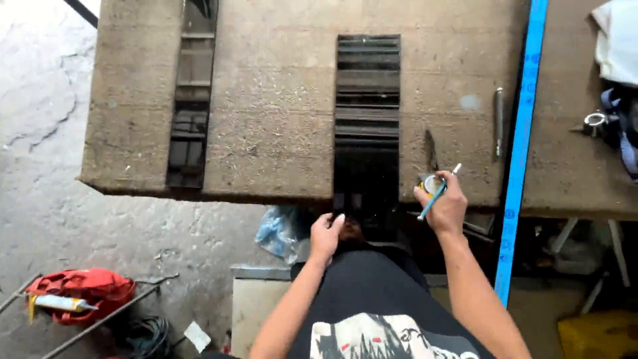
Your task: Measuring and marking glass panels on a workbench using a tape measure, level, and pencil
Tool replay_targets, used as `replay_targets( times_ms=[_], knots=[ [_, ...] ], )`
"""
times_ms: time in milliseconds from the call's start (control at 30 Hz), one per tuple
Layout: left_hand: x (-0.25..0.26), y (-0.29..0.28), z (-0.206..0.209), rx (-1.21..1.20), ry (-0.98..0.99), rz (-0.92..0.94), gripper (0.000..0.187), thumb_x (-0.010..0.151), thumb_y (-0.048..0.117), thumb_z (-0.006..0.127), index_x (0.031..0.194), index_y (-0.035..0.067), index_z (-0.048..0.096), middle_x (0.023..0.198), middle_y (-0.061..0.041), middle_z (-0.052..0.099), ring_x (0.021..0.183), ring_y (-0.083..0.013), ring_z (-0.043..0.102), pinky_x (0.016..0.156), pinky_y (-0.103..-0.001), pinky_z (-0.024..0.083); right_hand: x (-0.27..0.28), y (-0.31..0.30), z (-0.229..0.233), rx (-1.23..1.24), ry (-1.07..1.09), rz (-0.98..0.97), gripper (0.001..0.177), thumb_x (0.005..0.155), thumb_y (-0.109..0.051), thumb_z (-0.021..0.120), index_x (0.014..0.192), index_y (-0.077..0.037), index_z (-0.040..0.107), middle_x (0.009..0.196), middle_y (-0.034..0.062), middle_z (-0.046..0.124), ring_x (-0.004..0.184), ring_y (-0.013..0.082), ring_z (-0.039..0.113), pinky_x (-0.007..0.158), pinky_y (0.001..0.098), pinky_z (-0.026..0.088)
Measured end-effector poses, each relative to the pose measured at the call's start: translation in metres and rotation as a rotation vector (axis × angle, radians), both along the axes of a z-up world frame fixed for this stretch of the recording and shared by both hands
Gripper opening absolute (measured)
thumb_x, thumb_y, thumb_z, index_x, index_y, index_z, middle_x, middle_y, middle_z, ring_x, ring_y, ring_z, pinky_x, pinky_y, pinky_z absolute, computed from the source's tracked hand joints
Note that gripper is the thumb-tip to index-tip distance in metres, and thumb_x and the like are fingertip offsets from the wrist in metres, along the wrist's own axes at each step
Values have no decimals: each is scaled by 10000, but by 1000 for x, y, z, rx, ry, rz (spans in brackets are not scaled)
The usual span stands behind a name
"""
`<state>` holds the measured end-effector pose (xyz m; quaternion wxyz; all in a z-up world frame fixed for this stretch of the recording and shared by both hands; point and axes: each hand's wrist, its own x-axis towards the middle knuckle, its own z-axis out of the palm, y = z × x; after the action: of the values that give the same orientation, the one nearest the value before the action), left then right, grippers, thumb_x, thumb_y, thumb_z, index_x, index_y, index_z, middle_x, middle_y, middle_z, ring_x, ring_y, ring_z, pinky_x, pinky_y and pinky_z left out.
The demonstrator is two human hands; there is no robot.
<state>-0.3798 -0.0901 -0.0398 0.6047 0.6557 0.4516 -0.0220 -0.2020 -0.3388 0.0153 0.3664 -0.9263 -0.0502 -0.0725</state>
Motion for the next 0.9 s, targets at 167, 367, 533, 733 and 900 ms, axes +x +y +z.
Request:
replay_targets(
  times_ms=[167, 367, 533, 733, 900],
  knots=[
    [12, -1, -25, -492, -212, 278, 266, 928, 145, 799, 1110, -10, 683, 839, -164, 730, 652, -279, 737, 513, -402, 640, -14, 2, 18, -1, 86, -29, 669, 676, -479, 946, 1224, -216, 666, 1128, 127, 745, 1099, 370, 694, 969, 458, 550],
    [59, -3, -24, -478, -119, 535, 381, 786, 213, 940, 972, 10, 676, 781, -91, 665, 686, -179, 628, 526, -291, 544, -33, 4, 25, 39, 163, -104, 662, 664, -425, 962, 1221, -215, 673, 1122, 141, 748, 1110, 358, 689, 959, 435, 552],
    [62, -18, -16, -461, -50, 634, 634, 701, 290, 1012, 1055, -21, 589, 914, -115, 573, 804, -235, 588, 602, -353, 500, -42, 9, 41, 18, 269, -108, 695, 658, -460, 948, 1239, -214, 655, 1149, 176, 732, 1146, 366, 672, 1007, 445, 532],
    [17, 3, 39, 61, 56, 173, 581, 745, 486, 890, 1124, 83, 713, 1031, -115, 714, 1040, -285, 711, 907, -421, 567, -55, 32, 84, 42, 293, 93, 706, 585, -430, 960, 1145, -123, 659, 1135, 229, 657, 1164, 462, 635, 1032, 533, 496],
    [38, -30, 51, -9, -322, -368, 403, 886, 467, 791, 1227, 255, 758, 1143, 5, 757, 1131, -213, 691, 976, -356, 561, -69, 45, 74, 73, 319, 263, 748, 544, -385, 985, 1173, -142, 663, 1150, 190, 624, 1173, 430, 636, 1040, 488, 502]
  ],
)
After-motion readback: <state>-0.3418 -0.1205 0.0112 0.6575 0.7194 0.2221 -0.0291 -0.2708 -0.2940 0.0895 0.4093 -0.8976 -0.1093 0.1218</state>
